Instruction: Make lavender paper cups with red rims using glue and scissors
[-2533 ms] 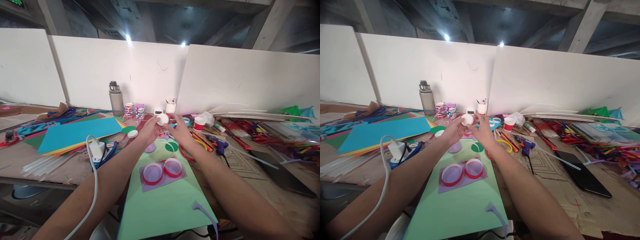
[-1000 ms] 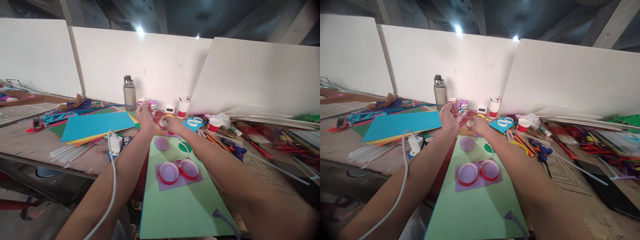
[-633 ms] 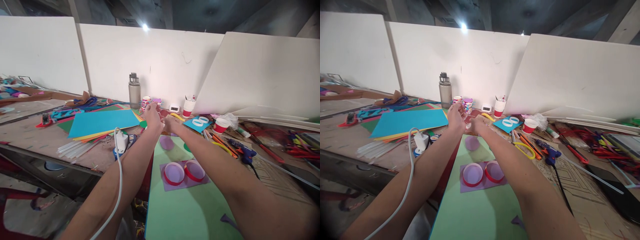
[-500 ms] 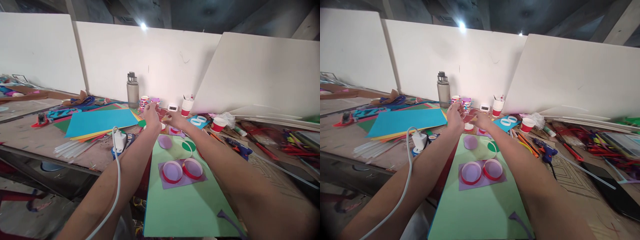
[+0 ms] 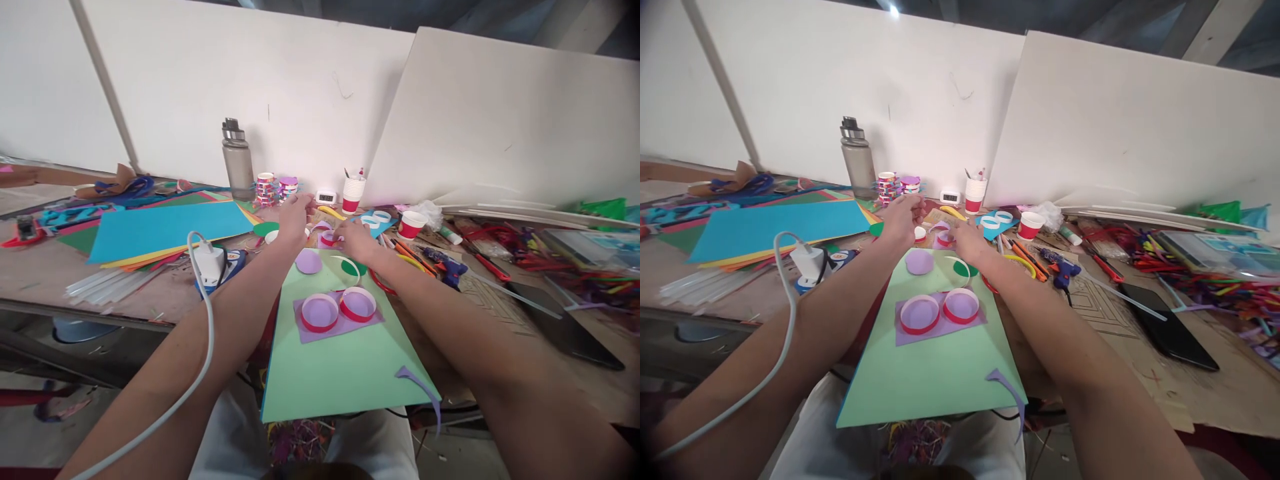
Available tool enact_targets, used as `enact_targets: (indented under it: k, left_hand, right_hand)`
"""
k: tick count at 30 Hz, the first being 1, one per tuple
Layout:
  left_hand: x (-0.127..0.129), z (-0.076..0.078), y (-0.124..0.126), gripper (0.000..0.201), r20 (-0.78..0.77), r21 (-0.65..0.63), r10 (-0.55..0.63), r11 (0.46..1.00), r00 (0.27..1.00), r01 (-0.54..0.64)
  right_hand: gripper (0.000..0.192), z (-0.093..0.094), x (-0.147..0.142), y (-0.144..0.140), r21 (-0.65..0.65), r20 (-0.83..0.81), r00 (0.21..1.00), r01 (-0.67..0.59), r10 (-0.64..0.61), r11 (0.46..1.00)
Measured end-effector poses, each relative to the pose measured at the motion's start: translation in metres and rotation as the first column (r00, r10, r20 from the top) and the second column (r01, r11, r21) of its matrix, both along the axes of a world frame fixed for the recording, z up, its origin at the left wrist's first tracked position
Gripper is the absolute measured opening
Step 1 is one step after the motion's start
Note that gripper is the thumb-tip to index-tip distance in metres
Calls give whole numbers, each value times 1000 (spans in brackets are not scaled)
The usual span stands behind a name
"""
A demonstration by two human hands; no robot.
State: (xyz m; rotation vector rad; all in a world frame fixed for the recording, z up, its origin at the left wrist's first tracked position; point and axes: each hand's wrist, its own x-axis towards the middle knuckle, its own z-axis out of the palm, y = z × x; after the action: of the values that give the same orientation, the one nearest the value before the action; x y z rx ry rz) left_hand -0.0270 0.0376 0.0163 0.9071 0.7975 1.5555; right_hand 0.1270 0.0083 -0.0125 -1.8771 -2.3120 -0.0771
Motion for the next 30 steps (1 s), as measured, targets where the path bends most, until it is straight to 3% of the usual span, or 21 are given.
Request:
enact_targets:
  k: [8, 14, 17, 20, 21, 23, 26, 28, 30]
  left_hand:
    - [2, -3, 2, 9, -114, 8, 17, 1000, 993, -17]
    - [7, -5, -2, 13, -195, -58, 41, 997, 980, -53]
    - [12, -7, -8, 23, -107, -80, -166, 984, 980, 158]
    - [17, -12, -13, 36, -43, -3, -400, 916, 916, 400]
    - [19, -14, -14, 37, -35, 28, -426, 904, 904, 427]
    - [21, -17, -15, 40, -32, 82, -379, 921, 925, 380]
    - [20, -19, -14, 38, -34, 60, -322, 944, 946, 323]
    - [19, -19, -13, 36, -21, 16, -294, 956, 956, 294]
    - [18, -18, -13, 36, -15, -14, -274, 962, 962, 274]
  right_hand:
    - [29, -3, 6, 1, 158, -91, 994, -38, 53, 987]
    - [18, -1, 20, -5, 400, -267, 956, -6, 122, 917]
    - [19, 2, 19, -11, 485, -256, 956, -3, 146, 875]
    - [22, 6, 14, -17, 522, -215, 963, -28, 164, 853]
    - [23, 7, 12, -19, 524, -203, 962, -50, 182, 850]
    - [24, 8, 9, -24, 539, -203, 946, -106, 251, 836]
    - [34, 13, 14, -36, 607, -261, 908, -110, 328, 787]
    - [35, 17, 24, -49, 602, -297, 920, -29, 257, 798]
    - [29, 19, 36, -64, 496, -268, 958, 49, 99, 867]
